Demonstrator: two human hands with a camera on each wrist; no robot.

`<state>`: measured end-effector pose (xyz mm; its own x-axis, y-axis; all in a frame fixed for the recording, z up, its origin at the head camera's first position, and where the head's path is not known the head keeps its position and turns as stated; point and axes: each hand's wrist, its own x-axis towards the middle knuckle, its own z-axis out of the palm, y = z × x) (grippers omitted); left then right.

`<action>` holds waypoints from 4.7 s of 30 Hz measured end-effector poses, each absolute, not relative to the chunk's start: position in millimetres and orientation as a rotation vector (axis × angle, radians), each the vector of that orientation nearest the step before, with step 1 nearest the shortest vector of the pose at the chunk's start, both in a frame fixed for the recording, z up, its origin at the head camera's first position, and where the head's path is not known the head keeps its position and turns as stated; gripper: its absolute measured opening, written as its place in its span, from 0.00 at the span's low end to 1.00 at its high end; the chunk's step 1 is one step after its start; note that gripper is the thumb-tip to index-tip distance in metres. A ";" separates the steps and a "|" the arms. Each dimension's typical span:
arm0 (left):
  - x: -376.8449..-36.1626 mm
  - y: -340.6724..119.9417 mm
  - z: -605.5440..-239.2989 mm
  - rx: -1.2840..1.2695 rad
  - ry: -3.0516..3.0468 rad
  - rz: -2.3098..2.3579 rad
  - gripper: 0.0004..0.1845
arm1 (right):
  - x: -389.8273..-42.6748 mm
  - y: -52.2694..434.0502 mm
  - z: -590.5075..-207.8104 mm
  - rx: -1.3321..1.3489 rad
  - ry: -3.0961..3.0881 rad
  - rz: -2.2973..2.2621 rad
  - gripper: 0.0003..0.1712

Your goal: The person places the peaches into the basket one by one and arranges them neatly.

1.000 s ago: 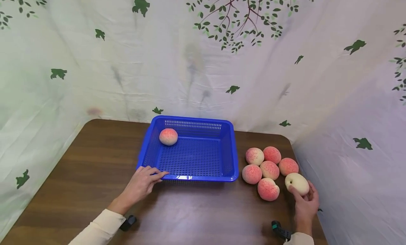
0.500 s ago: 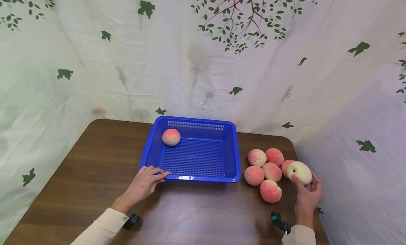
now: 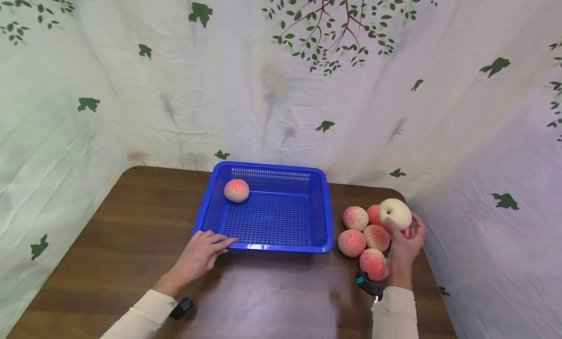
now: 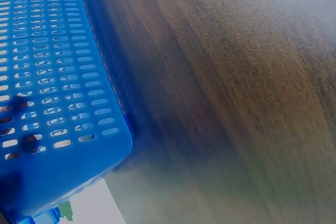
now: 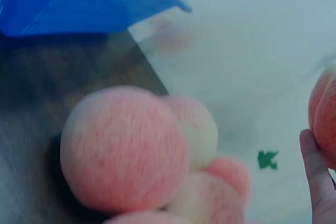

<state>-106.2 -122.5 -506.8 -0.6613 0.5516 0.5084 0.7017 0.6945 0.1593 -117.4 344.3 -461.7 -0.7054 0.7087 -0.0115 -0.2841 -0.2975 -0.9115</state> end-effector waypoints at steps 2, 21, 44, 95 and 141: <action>-106.2 -121.6 -507.8 -0.969 -2.464 -0.500 0.16 | -121.1 339.8 -456.5 -0.539 -1.374 2.056 0.40; -107.4 -123.0 -514.5 -0.949 -2.439 -0.500 0.17 | -176.8 270.4 -434.9 -0.265 -1.715 2.141 0.39; -108.2 -123.1 -516.1 -0.935 -2.431 -0.509 0.16 | -238.6 176.8 -452.9 -0.123 -1.890 2.255 0.39; -107.5 -125.3 -513.5 -0.951 -2.425 -0.516 0.14 | -262.8 86.2 -523.9 -0.320 -2.499 1.959 0.39; -105.0 -126.0 -511.5 -0.929 -2.460 -0.472 0.14 | -255.0 110.0 -492.3 -0.281 -2.652 1.988 0.40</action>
<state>-105.0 -126.0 -511.5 -0.6629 0.5256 0.5332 0.6856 0.7123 0.1502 -255.0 110.0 -492.3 -0.9689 0.0238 -0.2465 0.2433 0.2773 -0.9295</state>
